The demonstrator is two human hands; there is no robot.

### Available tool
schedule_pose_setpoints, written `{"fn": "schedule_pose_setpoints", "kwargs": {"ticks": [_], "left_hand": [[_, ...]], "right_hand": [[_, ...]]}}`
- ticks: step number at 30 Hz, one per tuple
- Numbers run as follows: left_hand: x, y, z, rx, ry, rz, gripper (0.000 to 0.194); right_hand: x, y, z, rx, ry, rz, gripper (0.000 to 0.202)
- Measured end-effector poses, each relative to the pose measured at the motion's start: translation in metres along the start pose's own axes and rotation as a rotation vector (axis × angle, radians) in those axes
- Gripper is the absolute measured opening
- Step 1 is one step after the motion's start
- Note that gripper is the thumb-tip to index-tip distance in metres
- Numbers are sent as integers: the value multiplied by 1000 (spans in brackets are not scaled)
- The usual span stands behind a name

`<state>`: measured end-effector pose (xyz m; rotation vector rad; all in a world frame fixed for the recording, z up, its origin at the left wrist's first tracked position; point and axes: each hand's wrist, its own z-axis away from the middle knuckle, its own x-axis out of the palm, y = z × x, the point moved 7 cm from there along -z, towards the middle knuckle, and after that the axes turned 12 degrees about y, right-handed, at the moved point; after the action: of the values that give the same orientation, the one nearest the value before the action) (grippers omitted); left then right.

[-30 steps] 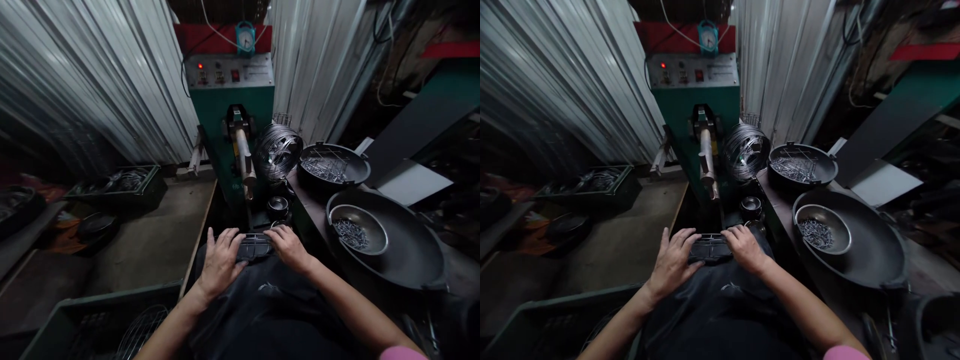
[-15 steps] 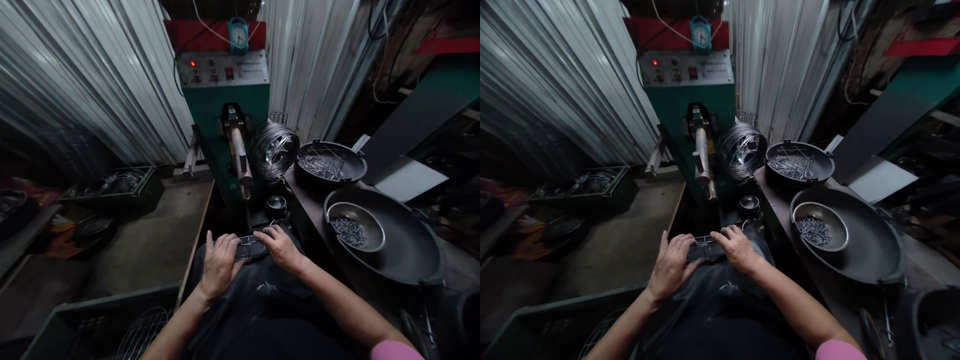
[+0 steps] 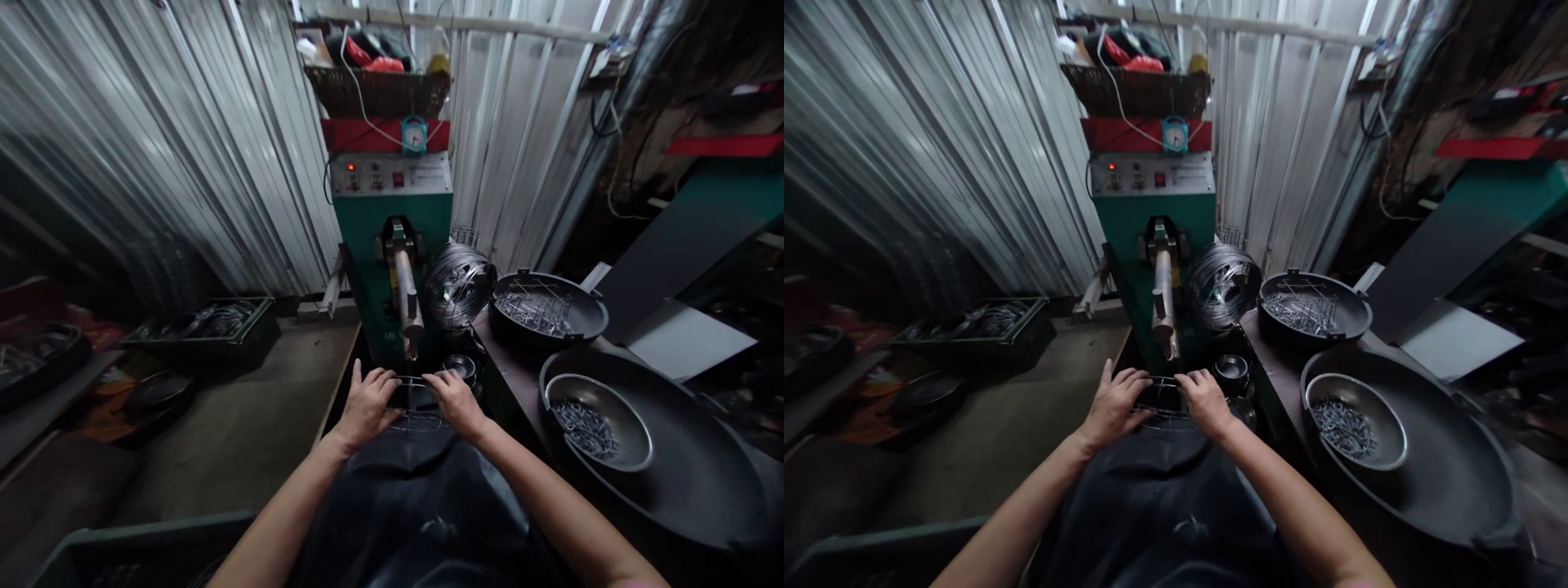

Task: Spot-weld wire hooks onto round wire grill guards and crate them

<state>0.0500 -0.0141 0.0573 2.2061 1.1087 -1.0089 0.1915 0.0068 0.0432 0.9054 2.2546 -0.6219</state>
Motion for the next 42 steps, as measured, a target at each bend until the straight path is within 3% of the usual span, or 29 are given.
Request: {"fn": "schedule_pose_setpoints", "kwargs": {"ticks": [8,14,27,36,42], "left_hand": [[14,-13,-13,7,2,56,37],[24,-16,-16,10,-50,62,43],[49,-45,-41,13,-37,73,44],[62,-57,-45,12,-136,183,53],[67,-61,-49,46,-179,287,47]], "right_hand": [[11,8,0,-31,13,84,28],[19,15,2,6,-26,98,27],[39,39,-18,121,-44,182,26],[38,32,-18,152,-98,230,26],[37,25,-15,190,-73,263,27]]}}
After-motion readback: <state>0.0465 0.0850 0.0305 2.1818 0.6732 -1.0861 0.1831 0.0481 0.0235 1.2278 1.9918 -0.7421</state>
